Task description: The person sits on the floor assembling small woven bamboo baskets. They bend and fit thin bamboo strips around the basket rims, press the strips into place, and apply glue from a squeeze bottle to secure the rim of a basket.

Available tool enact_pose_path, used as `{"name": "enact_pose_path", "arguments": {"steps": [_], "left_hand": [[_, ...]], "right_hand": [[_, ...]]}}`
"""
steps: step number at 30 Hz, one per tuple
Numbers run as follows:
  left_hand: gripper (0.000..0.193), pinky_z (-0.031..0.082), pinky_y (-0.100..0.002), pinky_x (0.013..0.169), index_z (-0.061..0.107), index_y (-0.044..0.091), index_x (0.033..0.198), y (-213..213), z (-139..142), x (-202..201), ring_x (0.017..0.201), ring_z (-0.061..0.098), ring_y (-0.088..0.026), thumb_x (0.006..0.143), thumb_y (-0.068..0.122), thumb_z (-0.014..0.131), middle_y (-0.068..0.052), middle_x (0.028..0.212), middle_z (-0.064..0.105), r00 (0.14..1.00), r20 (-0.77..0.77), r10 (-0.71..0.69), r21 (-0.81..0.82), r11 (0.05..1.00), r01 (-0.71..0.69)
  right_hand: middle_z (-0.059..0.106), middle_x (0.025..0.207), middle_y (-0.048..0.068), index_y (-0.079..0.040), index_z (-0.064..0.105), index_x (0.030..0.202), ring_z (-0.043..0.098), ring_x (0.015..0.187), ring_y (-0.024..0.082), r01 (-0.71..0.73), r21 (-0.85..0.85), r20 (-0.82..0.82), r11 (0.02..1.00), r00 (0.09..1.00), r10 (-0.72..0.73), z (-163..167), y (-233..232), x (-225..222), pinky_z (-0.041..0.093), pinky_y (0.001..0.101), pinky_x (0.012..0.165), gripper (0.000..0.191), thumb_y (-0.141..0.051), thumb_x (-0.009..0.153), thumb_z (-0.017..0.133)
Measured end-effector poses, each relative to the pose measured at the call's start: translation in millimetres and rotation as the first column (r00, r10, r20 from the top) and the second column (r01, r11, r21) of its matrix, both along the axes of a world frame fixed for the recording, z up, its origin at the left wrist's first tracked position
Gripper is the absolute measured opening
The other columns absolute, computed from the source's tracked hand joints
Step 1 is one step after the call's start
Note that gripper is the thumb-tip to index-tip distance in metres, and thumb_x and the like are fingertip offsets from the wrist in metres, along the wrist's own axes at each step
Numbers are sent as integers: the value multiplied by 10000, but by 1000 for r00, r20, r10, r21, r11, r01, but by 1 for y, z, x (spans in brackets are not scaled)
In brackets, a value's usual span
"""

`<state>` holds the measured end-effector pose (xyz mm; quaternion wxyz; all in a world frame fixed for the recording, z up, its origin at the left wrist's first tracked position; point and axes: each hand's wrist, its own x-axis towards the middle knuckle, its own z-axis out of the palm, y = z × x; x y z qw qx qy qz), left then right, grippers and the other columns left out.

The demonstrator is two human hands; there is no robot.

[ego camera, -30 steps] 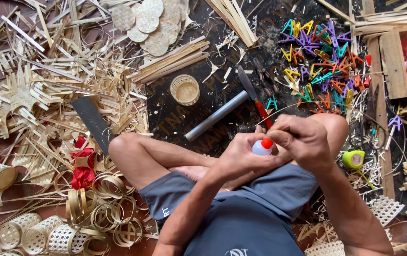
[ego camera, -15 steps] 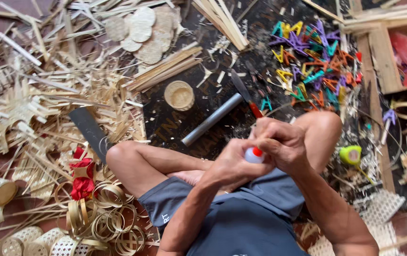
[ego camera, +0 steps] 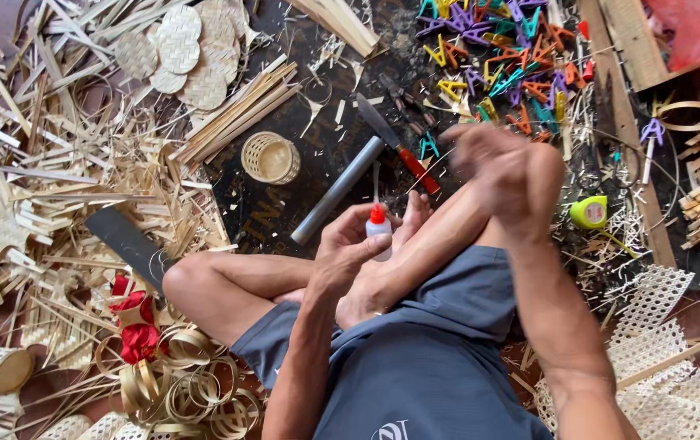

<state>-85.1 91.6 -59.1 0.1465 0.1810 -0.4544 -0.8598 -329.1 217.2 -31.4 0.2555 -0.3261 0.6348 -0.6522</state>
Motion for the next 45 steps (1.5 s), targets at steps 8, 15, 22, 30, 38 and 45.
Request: {"name": "enact_pose_path", "arguments": {"steps": [8,15,22,30,38,45], "left_hand": [[779,574,-393,986,365,107,1573,-2,26,-9,1110,675,-213,931,100,806,-169,1306,663,994,-108,21,-77,997,-29],[814,578,-360,933,313,139,1576,10,45,-36,1084,677,-181,921,119,795,-152,1290,678,998,-65,-2,-178,984,-10],[749,553,-341,1023,380,102,1595,10,45,-56,1165,665,-168,966,163,781,-135,1333,688,995,-102,-7,-281,960,-22],[743,589,-337,995,406,109,1583,14,44,-67,1166,675,-159,957,188,798,-145,1374,681,992,-118,-43,-265,964,10],[687,544,-257,751,471,108,1547,19,62,-72,886,632,-70,953,164,811,-71,1322,740,994,-85,-68,-536,844,11],[674,534,-246,626,499,149,1502,22,80,-63,658,622,-95,902,127,805,-41,1266,766,999,-28,-37,-725,688,5]], "right_hand": [[722,944,173,27,754,1074,700,834,298,667,524,-594,530,732,-334,-97,140,-169,569,405,791,170,-127,1013,715],[587,1283,361,118,501,1339,597,1176,500,624,776,-630,92,774,63,-120,146,-179,484,537,1001,699,-97,741,792],[674,1142,359,8,473,1442,656,1038,518,570,820,-567,55,793,225,-71,165,-206,483,612,883,779,-374,835,776],[648,669,174,25,696,1117,608,526,233,131,987,-143,93,979,143,-57,297,-187,479,377,485,564,-388,780,884],[623,797,23,-67,645,1222,638,708,141,364,541,-730,759,651,209,30,242,-34,519,298,622,747,-559,695,843],[627,800,48,-82,645,1144,668,751,235,252,474,-792,844,540,283,106,124,-3,522,365,640,734,-487,593,911]]}}
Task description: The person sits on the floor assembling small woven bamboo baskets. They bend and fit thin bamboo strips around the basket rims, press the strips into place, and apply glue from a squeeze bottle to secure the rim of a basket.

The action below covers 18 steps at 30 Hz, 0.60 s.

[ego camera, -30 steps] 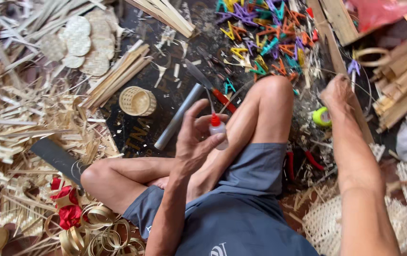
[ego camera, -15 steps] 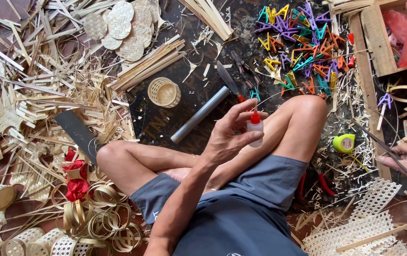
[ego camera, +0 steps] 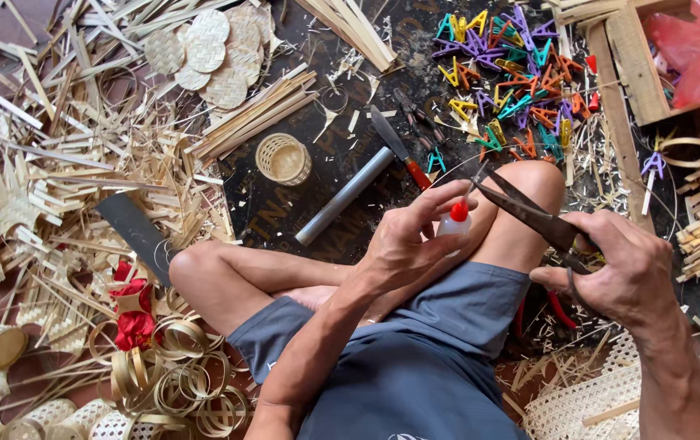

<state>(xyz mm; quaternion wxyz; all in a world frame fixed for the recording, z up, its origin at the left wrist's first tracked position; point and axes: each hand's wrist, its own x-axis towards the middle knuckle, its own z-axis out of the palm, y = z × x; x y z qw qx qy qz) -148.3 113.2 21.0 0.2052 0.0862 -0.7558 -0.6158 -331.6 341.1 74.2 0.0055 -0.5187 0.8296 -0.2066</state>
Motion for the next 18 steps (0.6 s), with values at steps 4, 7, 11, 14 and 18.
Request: {"name": "enact_pose_path", "arguments": {"steps": [4,7,11,14,18], "left_hand": [[678,544,-260,617,520,172,1486,3,2,0,658,648,-113,876,122,811,-68,1216,776,999,-7,39,-2,999,-39],[691,558,-259,642,515,178,1494,4,0,-2,691,668,-110,878,131,824,-82,1183,774,998,-16,58,-23,998,-58],[691,559,-260,638,514,175,1494,4,0,-4,695,672,-118,880,124,827,-83,1189,774,999,-35,39,-9,999,-40],[686,553,-259,628,515,167,1491,4,1,-3,701,676,-117,878,114,819,-71,1222,772,999,-31,32,-14,999,-32],[671,546,-256,656,505,143,1499,3,3,-2,777,696,-109,904,123,813,-42,1271,762,996,-80,30,-42,999,-33]], "right_hand": [[636,780,51,-76,647,1109,668,704,238,-26,36,-6,999,1000,26,9,-15,5,525,396,653,711,-462,581,925],[623,719,36,-83,645,1090,675,687,239,-25,21,9,999,1000,25,6,-16,8,521,400,634,678,-453,594,922],[634,733,48,-77,662,1103,663,668,237,-26,21,-5,999,1000,26,3,-14,7,515,391,622,638,-454,650,905],[631,676,36,-91,688,1057,645,604,212,-8,46,21,999,1000,7,2,-10,6,495,381,563,554,-434,673,892],[590,636,21,-87,693,1050,623,576,190,-45,3,-19,999,999,45,-9,-3,-2,481,357,533,515,-456,739,873]]}}
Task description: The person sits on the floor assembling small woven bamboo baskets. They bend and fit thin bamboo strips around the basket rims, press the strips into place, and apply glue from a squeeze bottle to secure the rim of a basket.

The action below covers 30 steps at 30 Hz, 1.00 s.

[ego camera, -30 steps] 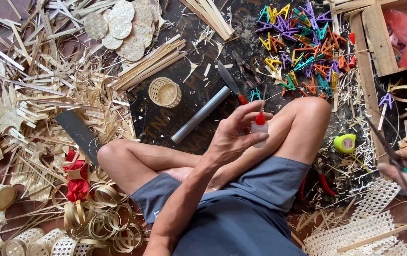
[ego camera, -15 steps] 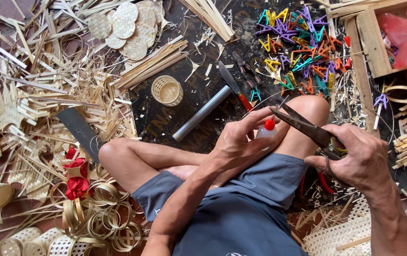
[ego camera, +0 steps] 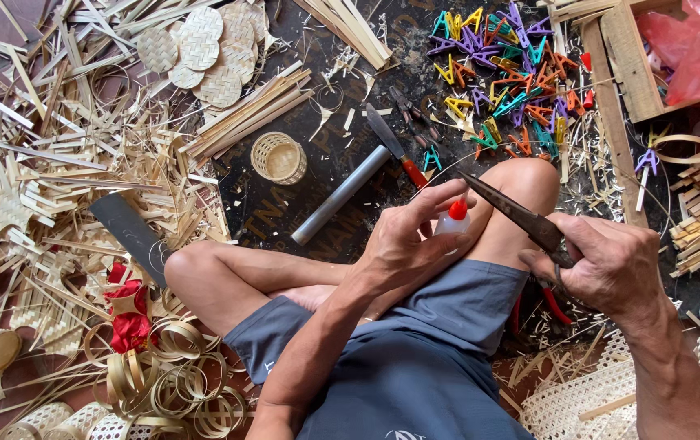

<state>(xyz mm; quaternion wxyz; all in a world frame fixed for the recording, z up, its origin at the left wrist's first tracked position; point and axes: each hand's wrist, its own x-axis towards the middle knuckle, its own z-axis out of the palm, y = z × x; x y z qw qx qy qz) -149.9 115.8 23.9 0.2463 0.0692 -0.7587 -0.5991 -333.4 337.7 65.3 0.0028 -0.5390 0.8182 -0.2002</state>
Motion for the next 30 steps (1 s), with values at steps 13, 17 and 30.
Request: {"name": "enact_pose_path", "arguments": {"steps": [13,17,30], "left_hand": [[462,518,-340,1132,567,79,1416,-1,-7,9,1306,615,-159,1005,92,778,-101,1362,651,926,-317,-207,508,787,350],[441,492,-371,1196,586,78,1395,-1,-8,10,1338,618,-181,1000,84,782,-103,1351,672,916,-357,-185,454,822,343],[434,622,-323,913,575,46,1258,8,-46,6,1055,705,-141,896,77,813,-106,1295,687,991,-58,120,695,717,-46]], "right_hand": [[705,961,201,-68,701,1191,672,948,386,472,170,-264,865,867,-422,-128,25,-168,524,504,795,559,-495,860,842],[723,1053,282,-28,734,1163,673,978,456,685,407,-30,604,671,-741,-165,3,-196,506,553,833,504,-408,842,807],[705,1185,198,34,698,1229,670,1003,262,548,-173,336,819,814,-474,-148,-31,-92,571,410,837,328,-246,1090,596]]}}
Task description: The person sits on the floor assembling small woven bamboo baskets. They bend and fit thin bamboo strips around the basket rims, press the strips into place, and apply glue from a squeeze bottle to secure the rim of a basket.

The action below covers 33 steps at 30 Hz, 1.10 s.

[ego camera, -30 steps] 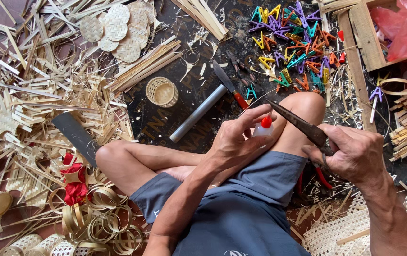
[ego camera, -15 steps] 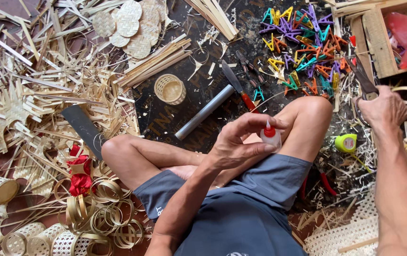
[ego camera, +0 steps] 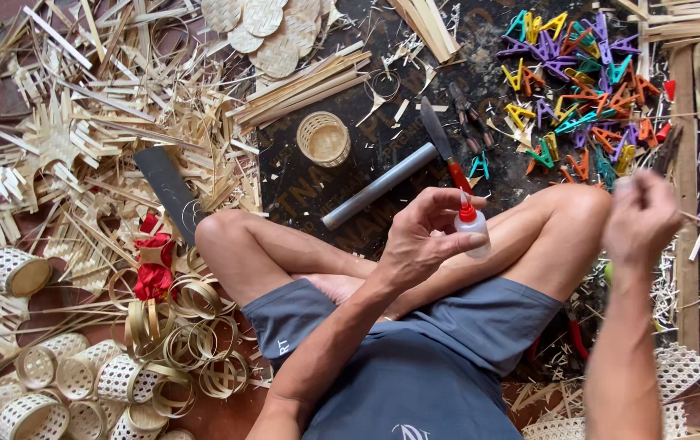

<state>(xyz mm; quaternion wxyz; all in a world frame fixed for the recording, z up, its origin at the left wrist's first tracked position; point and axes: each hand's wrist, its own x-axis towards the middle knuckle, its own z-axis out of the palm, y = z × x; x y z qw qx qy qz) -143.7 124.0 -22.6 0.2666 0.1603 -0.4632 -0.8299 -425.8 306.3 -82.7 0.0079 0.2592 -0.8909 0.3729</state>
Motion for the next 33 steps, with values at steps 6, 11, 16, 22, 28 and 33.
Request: {"name": "enact_pose_path", "arguments": {"steps": [6,11,16,22,28,33], "left_hand": [[514,597,-275,879,644,41,1280,3,-17,7,933,713,-120,866,198,905,-81,1044,756,938,189,290,-430,883,-186],[645,543,-343,974,614,31,1347,-32,-49,54,1213,635,-239,800,227,895,-148,1320,659,865,219,451,-647,731,-217],[864,478,-432,1126,532,30,1441,-120,-104,108,1297,566,-350,711,311,899,-186,1385,601,392,586,709,-714,681,-163],[1322,333,-520,1079,306,-14,1515,-183,-130,82,1383,387,-431,478,386,1021,-280,1458,451,487,465,739,-839,544,-26],[1212,500,-406,1212,337,56,1570,-177,-117,73,1442,550,-282,632,472,983,-161,1531,515,756,253,604,-691,659,-296],[1252,459,-425,1231,313,44,1553,-121,-71,103,1417,482,-317,615,460,1029,-161,1497,420,748,36,663,-863,398,-312]], "right_hand": [[641,1300,166,75,504,1441,644,1147,218,-446,-599,325,665,624,711,19,-58,165,552,343,996,651,-267,969,795],[679,1197,115,45,594,1353,676,1057,176,-211,-740,479,639,503,720,4,-110,185,571,316,976,367,-69,1027,717],[682,1232,122,24,597,1337,673,1111,200,-163,-780,488,604,444,751,-39,-190,186,572,341,1020,287,-82,1079,668],[650,1350,133,24,575,1356,639,1258,227,-121,-827,480,549,357,801,-61,-274,195,543,377,1073,392,-146,1030,710],[651,1363,166,45,539,1404,648,1276,253,-99,-854,474,510,253,843,-35,-265,196,554,434,1136,488,-244,1041,688],[677,1186,172,44,522,1453,697,1009,235,-218,-844,418,490,305,856,29,-190,187,584,395,959,522,-246,1066,719]]}}
